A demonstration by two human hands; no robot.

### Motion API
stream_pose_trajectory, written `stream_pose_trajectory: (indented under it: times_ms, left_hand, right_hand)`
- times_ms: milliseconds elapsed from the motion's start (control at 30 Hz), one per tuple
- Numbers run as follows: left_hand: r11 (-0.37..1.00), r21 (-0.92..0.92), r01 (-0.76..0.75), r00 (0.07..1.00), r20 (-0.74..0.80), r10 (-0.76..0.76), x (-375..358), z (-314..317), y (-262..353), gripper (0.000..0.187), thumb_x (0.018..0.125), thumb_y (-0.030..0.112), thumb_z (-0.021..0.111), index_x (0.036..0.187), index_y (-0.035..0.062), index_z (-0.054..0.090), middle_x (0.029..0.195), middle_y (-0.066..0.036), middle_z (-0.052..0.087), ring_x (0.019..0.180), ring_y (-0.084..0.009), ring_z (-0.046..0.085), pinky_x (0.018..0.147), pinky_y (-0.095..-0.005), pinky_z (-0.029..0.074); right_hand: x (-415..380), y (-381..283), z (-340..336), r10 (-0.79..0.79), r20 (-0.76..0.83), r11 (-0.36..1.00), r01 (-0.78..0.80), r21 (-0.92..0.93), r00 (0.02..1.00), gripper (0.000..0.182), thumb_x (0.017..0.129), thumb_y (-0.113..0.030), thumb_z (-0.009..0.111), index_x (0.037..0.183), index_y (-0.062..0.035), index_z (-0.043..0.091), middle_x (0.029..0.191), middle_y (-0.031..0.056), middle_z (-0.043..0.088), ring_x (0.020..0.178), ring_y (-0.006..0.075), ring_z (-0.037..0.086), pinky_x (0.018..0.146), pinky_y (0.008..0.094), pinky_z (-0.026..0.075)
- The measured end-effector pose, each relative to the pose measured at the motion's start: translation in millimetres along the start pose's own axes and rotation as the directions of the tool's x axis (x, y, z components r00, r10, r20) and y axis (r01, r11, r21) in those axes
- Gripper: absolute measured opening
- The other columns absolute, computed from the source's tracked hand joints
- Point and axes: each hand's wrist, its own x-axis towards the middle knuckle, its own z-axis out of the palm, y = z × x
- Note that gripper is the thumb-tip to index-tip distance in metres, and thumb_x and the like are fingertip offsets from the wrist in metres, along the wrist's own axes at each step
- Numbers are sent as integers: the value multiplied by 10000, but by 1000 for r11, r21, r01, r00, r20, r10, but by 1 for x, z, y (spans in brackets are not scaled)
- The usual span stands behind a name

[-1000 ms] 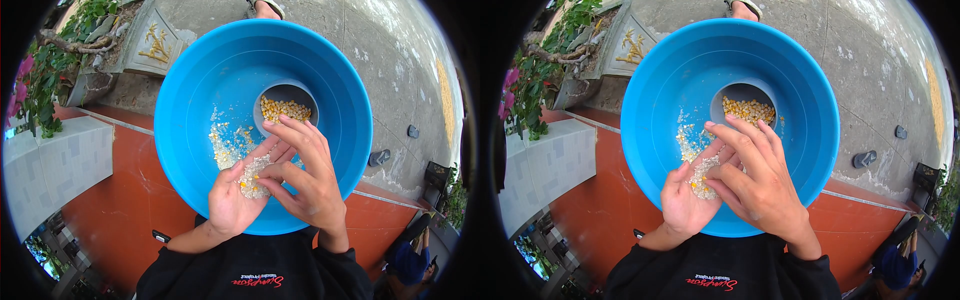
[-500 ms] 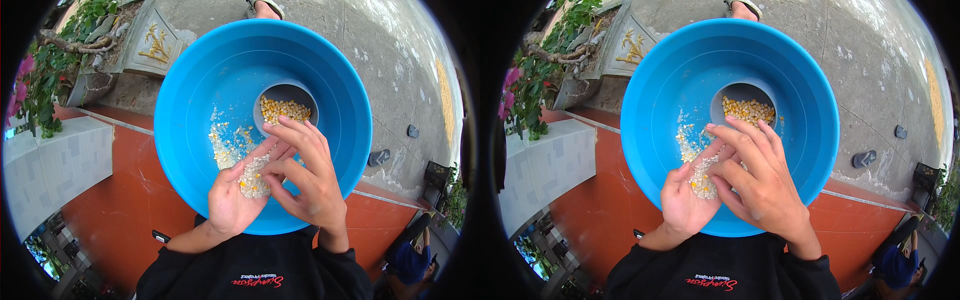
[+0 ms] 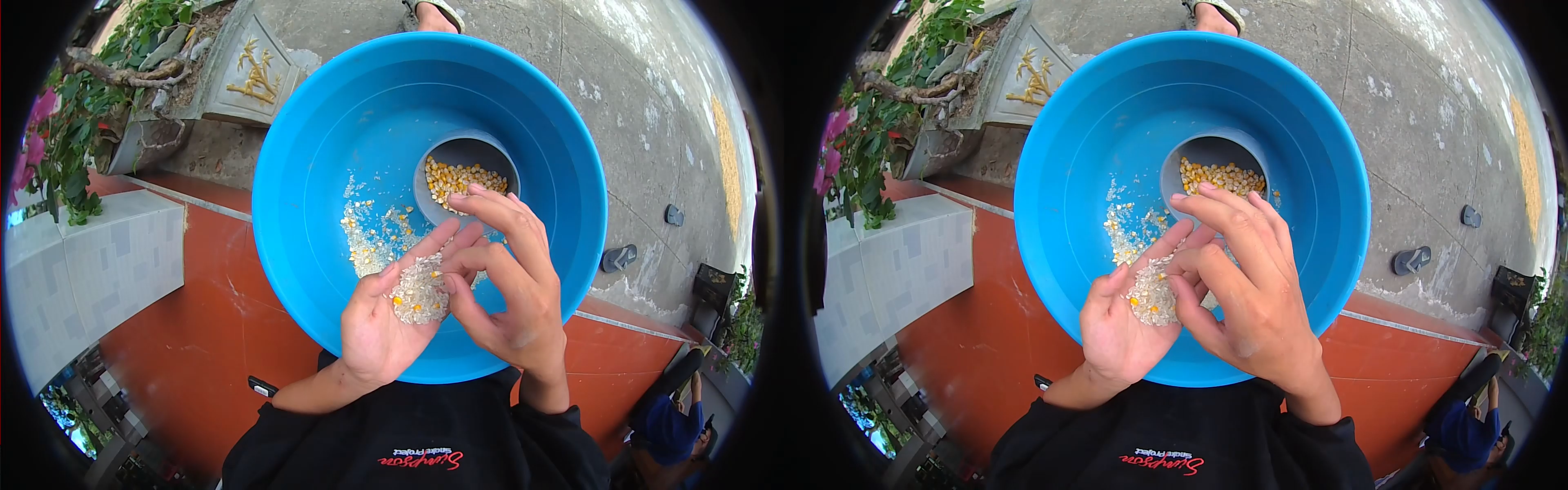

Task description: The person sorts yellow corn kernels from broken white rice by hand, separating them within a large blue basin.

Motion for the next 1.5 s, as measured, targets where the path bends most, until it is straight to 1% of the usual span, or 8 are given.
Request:
stream_pose_trajectory:
  times_ms: [233,333,500,600,767,1033,1333,1500]
  left_hand:
    - [998,56,-10,999,-34,12,2,6,-1,890,1100,466,432,1781,-54,193,1836,-271,275,1727,-385,253,1417,-509,209]
    - [1000,19,-15,1000,6,15,1,1,-3,855,1120,435,403,1781,-63,184,1836,-276,271,1727,-382,254,1422,-494,208]
    - [1000,26,11,1000,-11,-11,1,3,-1,844,1138,448,361,1782,-66,178,1836,-273,274,1726,-385,257,1416,-502,209]
    - [998,38,41,998,-50,-39,-3,1,0,851,1139,461,352,1785,-63,171,1831,-268,286,1724,-390,261,1413,-508,208]
    - [999,32,32,998,-48,-30,-3,1,-1,827,1162,475,353,1787,-38,184,1777,-198,399,1644,-348,405,1350,-510,329]
    - [999,26,39,999,-20,-38,-4,-3,-1,835,1152,471,346,1788,-46,184,1826,-235,313,1698,-371,317,1392,-508,253]
    - [999,3,-33,999,15,33,2,1,-4,828,1159,457,344,1772,-80,200,1833,-298,267,1717,-388,284,1409,-495,227]
    - [999,21,39,999,-9,-39,-1,-2,-1,862,1154,500,345,1790,-50,153,1850,-257,250,1723,-379,261,1412,-509,215]
  right_hand:
    - [-1,17,-1,23,-414,981,-100,-167,910,322,823,138,794,1105,-16,812,1308,190,759,1199,319,750,926,389,616]
    - [1,14,-2,-30,-320,995,-2,-100,947,326,817,128,809,1107,-20,814,1313,197,752,1189,328,753,936,393,616]
    - [0,4,3,-98,91,992,105,-75,991,328,747,-86,905,1065,-148,853,1537,164,684,1483,429,599,1229,627,430]
    - [0,-5,2,-86,210,992,103,-70,974,329,759,-113,913,1074,-189,861,1592,139,660,1537,424,554,1257,658,387]
    - [-3,0,5,-109,214,988,129,-82,971,316,756,-137,919,1060,-207,866,1603,120,657,1554,419,538,1272,677,364]
    - [1,-3,2,-104,190,992,117,-55,976,225,748,-107,898,935,-142,778,1563,163,674,1517,434,580,1262,684,374]
    - [1,12,4,104,-335,962,-180,-206,936,316,790,-3,877,1086,-48,774,1430,209,700,1346,410,680,1083,519,544]
    - [-1,10,6,-57,-1,998,57,-38,998,279,817,-65,884,1081,-81,797,1461,158,699,1433,379,637,1162,575,521]
